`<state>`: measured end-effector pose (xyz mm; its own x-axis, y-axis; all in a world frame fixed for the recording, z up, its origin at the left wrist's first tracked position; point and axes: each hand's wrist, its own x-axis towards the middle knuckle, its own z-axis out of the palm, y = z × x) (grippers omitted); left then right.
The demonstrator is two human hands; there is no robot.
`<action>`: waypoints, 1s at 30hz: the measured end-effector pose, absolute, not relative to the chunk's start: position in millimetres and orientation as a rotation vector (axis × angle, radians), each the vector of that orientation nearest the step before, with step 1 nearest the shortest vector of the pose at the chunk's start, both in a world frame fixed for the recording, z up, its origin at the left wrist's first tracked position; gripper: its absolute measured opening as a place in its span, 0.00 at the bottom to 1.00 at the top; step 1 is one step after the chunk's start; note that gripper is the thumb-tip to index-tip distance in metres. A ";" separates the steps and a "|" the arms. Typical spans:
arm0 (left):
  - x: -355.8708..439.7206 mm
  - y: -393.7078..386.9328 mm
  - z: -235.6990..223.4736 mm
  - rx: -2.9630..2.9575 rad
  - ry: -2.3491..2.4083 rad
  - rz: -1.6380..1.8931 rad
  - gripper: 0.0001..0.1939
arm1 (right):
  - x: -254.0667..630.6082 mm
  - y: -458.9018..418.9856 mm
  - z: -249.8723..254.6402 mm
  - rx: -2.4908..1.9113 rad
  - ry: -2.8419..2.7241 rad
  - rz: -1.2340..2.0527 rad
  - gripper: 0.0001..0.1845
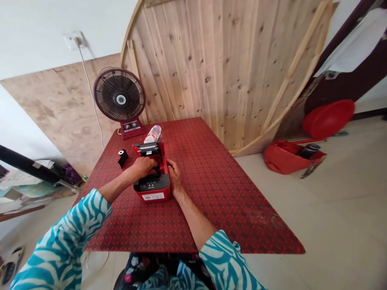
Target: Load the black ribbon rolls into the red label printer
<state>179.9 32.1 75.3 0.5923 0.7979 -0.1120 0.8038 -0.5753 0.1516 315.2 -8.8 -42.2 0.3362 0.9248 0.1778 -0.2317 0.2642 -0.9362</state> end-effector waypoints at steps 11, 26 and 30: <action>143.1 -8.1 96.1 2.390 1.159 0.426 0.18 | 315.5 -10.4 -39.4 -0.992 -0.875 0.934 0.18; 138.7 -54.4 77.8 2.880 0.918 0.815 0.09 | 315.3 -8.4 -41.6 -0.967 -0.873 0.943 0.18; 134.7 -70.7 74.2 2.962 0.881 0.847 0.08 | 315.1 -8.8 -42.5 -0.969 -0.866 0.963 0.18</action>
